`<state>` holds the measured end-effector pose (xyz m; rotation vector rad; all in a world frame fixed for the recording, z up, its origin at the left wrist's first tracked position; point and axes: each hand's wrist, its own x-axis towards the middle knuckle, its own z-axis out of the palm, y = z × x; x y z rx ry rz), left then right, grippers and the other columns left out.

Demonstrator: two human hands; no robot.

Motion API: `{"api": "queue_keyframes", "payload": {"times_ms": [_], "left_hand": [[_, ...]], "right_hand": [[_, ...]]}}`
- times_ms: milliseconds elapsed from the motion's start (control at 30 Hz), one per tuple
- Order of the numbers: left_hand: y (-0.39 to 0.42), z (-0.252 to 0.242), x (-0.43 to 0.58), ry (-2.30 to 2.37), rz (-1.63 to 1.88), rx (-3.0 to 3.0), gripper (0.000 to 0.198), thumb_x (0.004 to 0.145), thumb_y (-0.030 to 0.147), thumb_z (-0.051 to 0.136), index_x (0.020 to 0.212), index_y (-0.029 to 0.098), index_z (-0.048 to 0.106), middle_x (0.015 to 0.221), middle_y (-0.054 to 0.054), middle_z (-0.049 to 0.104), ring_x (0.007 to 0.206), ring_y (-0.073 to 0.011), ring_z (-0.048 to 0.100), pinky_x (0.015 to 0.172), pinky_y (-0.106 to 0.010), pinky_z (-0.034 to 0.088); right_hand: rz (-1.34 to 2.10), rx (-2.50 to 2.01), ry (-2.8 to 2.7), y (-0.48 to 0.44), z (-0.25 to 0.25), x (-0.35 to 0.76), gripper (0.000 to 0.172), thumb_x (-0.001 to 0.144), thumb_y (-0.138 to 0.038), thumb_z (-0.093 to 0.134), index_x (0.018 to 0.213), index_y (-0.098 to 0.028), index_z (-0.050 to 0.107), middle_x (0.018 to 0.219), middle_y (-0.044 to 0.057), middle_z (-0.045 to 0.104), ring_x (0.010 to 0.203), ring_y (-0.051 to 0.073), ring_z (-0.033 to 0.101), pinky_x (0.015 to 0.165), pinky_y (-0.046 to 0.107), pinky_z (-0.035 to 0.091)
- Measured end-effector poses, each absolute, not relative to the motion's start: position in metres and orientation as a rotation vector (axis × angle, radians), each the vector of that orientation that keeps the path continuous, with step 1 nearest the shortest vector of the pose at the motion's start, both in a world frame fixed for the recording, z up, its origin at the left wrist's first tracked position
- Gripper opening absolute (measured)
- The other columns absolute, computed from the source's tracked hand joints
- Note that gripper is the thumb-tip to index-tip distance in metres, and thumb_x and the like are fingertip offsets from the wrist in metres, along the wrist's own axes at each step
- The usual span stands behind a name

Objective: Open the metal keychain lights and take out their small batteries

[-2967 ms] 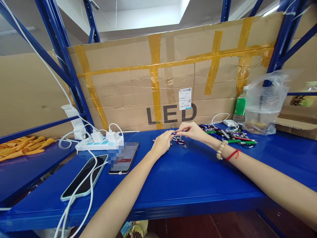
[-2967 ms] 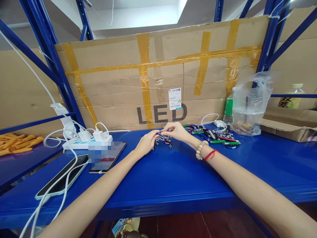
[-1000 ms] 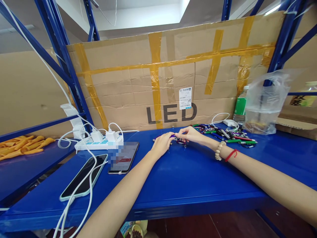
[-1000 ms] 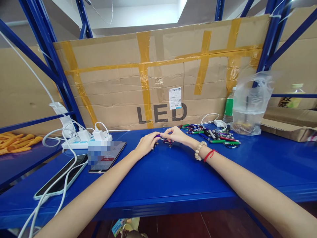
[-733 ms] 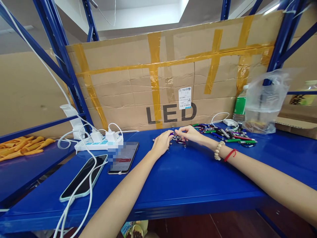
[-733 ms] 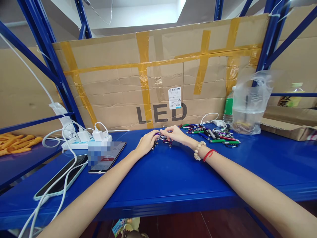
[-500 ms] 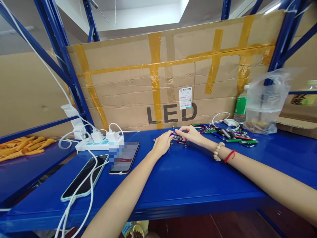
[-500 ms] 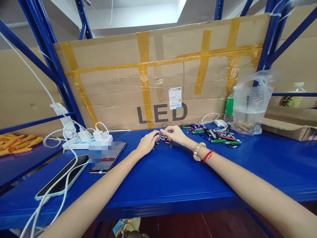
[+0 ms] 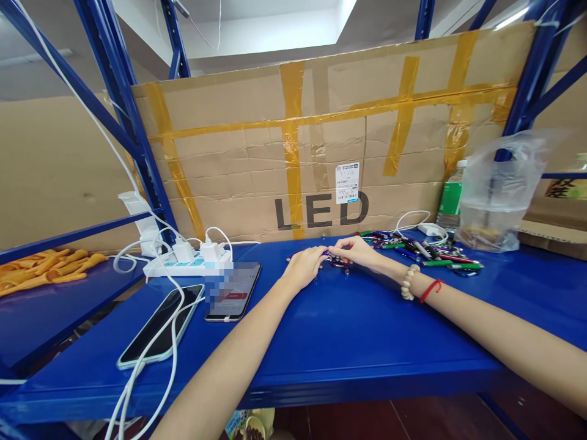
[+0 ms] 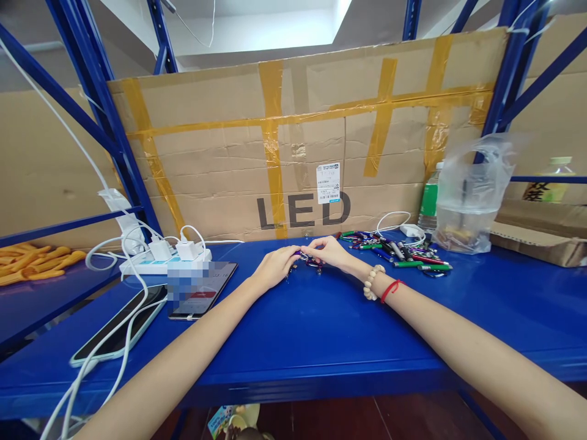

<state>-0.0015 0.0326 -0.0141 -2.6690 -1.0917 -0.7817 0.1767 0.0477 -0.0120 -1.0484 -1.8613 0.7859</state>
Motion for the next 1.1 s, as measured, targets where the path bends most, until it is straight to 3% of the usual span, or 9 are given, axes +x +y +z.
{"api": "queue_keyframes", "payload": {"times_ms": [333, 600, 833, 1100], "left_hand": [[0.0314, -0.0123, -0.0022, -1.024, -0.748, -2.626, 0.027, 0.089, 0.026, 0.03, 0.111, 0.02, 0.045, 0.104, -0.004, 0.059, 0.095, -0.0145, 0.055, 0.079, -0.025, 0.044], [0.0362, -0.0157, 0.0009, -1.197, -0.656, -2.503, 0.028, 0.089, 0.025, 0.026, 0.109, 0.02, 0.045, 0.099, -0.005, 0.06, 0.091, -0.0164, 0.056, 0.076, -0.027, 0.043], [0.0342, -0.0137, -0.0011, -1.344, -0.74, -2.49, 0.028, 0.09, 0.024, 0.024, 0.109, 0.022, 0.044, 0.1, -0.003, 0.06, 0.093, -0.015, 0.055, 0.077, -0.026, 0.042], [0.0346, -0.0162, -0.0034, -1.264, -0.855, -2.555, 0.029, 0.089, 0.025, 0.025, 0.109, 0.022, 0.046, 0.104, -0.004, 0.06, 0.095, -0.0153, 0.055, 0.08, -0.028, 0.043]], "right_hand": [[0.794, -1.019, -1.867, 0.0516, -0.016, 0.1782, 0.037, 0.066, -0.05, 0.059, 0.061, -0.013, 0.058, 0.044, -0.004, 0.046, 0.039, 0.005, 0.037, 0.039, 0.019, 0.027], [0.687, -1.044, -1.88, 0.0459, -0.0164, 0.1695, 0.039, 0.07, -0.052, 0.054, 0.07, -0.013, 0.059, 0.043, -0.004, 0.047, 0.037, 0.007, 0.04, 0.038, 0.02, 0.034], [0.271, -0.945, -1.931, 0.0498, -0.0173, 0.1708, 0.036, 0.07, -0.046, 0.057, 0.089, -0.017, 0.063, 0.076, 0.003, 0.057, 0.044, 0.006, 0.043, 0.043, 0.021, 0.038], [0.148, -0.872, -1.963, 0.052, -0.0132, 0.173, 0.029, 0.07, -0.044, 0.059, 0.082, -0.02, 0.069, 0.077, 0.003, 0.055, 0.049, 0.007, 0.043, 0.05, 0.025, 0.04]]}}
